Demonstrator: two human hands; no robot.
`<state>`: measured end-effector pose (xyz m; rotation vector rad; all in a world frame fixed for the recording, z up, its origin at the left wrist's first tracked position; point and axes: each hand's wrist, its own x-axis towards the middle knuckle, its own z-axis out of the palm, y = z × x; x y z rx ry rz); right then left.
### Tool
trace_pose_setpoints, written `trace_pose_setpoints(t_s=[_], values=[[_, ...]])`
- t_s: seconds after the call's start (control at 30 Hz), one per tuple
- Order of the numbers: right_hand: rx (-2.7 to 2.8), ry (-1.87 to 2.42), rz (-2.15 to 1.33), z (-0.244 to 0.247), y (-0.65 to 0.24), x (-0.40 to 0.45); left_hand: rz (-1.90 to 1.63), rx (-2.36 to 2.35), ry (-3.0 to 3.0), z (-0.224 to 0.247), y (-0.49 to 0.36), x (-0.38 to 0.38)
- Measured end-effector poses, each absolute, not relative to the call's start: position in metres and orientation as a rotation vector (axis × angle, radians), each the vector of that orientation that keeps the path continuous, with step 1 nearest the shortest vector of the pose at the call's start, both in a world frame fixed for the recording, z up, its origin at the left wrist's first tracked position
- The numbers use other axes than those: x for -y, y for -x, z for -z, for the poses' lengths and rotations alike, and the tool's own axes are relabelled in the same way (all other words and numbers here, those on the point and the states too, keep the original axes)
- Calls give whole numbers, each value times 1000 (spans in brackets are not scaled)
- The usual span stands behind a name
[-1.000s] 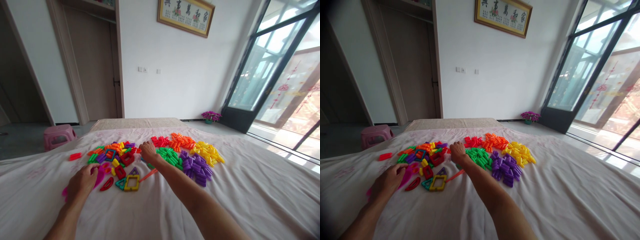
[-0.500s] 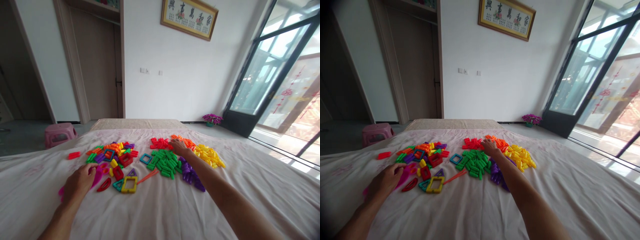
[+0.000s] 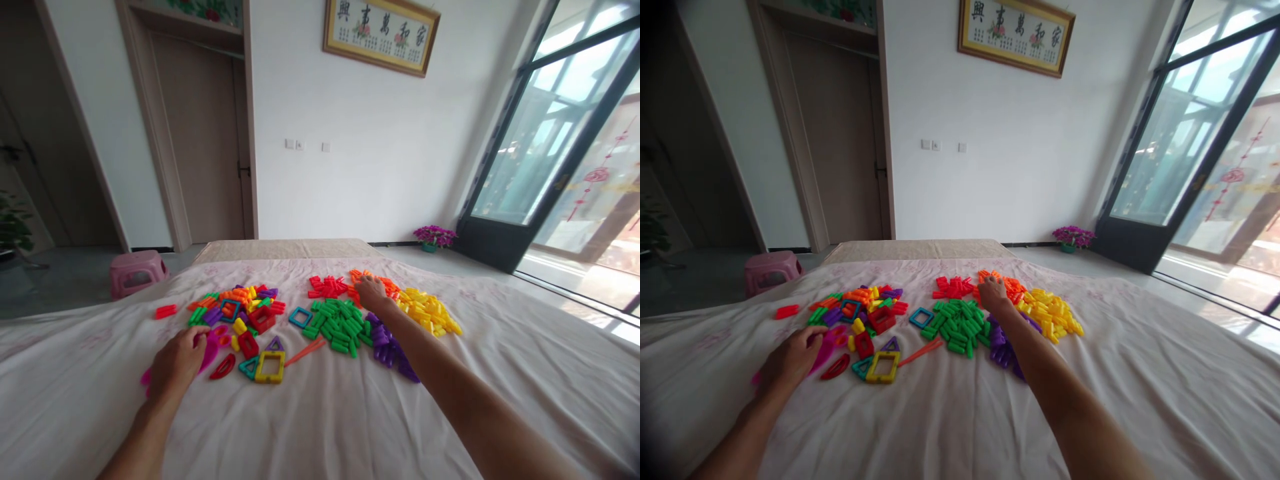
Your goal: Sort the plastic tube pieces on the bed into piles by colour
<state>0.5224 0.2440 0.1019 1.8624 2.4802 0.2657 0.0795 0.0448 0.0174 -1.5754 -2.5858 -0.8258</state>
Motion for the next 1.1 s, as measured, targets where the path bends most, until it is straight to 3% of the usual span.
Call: trace_pose_setpoints(t_s=[0.1,0.2,0.43,0.67,0.83,1.1], values=[[-2627,-1871,-233,-105,-489,-216,813,2600,1584,-22,-83,-43],[-2892,-1825,25,-102,-442,-178,812,2590,1595,-24,-84,-42],[-3240,-1404,376,-77,-351,-132,813,2567,1626,-21,-82,-41],[-3176,-1382,192,-47,-332,-136,811,2593,1589,-22,-82,-44],[-3109,-1472,12,-49,-334,-132,787,2550,1574,-20,-82,-44],[-3261,-1567,7,-51,-339,-131,602,2283,1678,-18,-86,-43]])
